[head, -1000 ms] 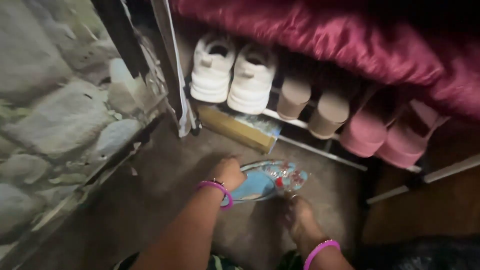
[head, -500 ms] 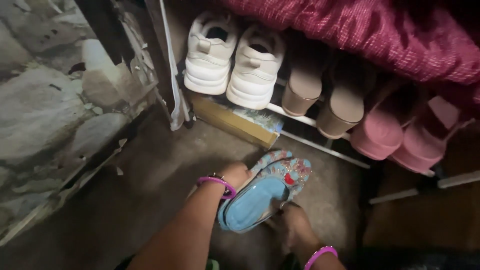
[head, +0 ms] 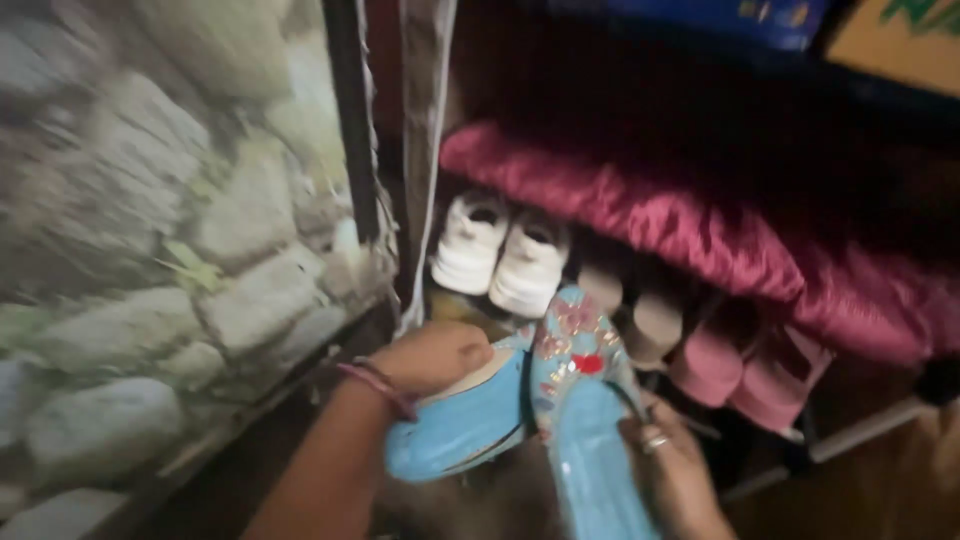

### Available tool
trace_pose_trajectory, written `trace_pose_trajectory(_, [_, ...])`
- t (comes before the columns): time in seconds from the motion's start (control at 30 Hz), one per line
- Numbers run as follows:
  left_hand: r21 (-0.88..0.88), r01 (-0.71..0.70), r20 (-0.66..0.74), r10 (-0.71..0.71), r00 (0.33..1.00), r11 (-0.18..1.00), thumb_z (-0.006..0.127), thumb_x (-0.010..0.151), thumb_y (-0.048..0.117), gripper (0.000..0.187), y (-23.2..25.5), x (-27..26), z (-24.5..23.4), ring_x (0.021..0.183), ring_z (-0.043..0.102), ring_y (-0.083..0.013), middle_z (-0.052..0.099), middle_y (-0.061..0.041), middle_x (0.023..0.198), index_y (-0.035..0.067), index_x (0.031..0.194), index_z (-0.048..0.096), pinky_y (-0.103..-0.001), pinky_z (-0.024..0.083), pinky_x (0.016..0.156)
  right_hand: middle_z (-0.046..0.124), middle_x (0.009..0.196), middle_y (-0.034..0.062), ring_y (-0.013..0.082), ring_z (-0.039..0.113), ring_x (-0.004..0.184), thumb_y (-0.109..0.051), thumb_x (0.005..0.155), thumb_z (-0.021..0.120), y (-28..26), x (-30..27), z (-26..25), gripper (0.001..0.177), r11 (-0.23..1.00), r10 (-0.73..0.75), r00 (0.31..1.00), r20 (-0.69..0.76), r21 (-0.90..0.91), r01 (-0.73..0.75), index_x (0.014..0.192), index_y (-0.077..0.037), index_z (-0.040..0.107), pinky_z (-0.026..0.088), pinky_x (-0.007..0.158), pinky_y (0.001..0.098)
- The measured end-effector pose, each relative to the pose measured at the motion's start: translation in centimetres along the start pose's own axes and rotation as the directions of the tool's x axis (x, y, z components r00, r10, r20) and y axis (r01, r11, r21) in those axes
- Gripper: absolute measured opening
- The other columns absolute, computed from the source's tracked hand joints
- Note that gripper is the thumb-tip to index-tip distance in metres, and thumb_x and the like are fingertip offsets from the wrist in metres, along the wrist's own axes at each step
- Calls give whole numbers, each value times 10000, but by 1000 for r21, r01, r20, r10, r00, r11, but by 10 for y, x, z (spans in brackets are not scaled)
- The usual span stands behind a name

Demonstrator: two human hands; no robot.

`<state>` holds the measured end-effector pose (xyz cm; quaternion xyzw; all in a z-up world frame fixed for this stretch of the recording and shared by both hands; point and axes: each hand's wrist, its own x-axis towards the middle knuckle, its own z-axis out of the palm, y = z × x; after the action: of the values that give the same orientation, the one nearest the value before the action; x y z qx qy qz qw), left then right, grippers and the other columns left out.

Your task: Organizing various pairs of shoes and shoeboxes on a tiered storage rack.

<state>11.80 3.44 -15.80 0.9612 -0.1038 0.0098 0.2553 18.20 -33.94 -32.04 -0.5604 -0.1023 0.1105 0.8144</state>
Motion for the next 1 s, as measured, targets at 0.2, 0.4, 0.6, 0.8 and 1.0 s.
trace_pose_trajectory(0.2, [-312,-12,-167,-42,985,950,593,935,321,326,20,-22,-135,882,719,-196,796,-89,953,47,1019,749,-350,562,840,628,1084,68,165,593,900,-140,940,563,-222,14,150,547,995,-47,996,-76,-88,40,1479,-80,490,481,744,284])
trace_pose_trajectory(0.4, [-179,48,-571,-144,808,983,572,966,300,328,29,101,-154,996,710,-375,742,-211,1028,42,1006,772,-463,530,901,678,1291,99,216,678,1132,-82,956,543,-274,123,176,556,974,-124,983,-135,-206,95,1506,-71,458,552,944,342])
trace_pose_trajectory(0.6, [-299,482,-424,-568,706,823,569,954,269,311,40,190,-163,1196,628,-424,667,-210,1265,108,1153,746,-504,506,1018,651,1230,135,265,624,1016,-71,967,520,-250,207,198,449,955,-37,967,-250,-294,-40,1414,-70,551,547,833,410])
trace_pose_trajectory(0.8, [-350,515,-398,-622,674,782,591,960,201,319,-19,252,-137,1216,628,-441,656,-222,1313,74,1219,727,-513,522,1014,717,1164,103,234,686,996,-92,973,540,-193,273,181,376,972,-55,963,-265,-235,-9,1334,-13,609,551,854,361])
trace_pose_trajectory(1.0, [62,225,-531,-159,832,972,681,903,342,559,18,178,-132,1349,492,-411,530,-204,1448,164,1424,585,-506,412,1096,750,1137,105,184,707,963,-37,875,578,-185,268,186,378,912,-173,975,-137,-397,106,1244,3,656,544,865,310])
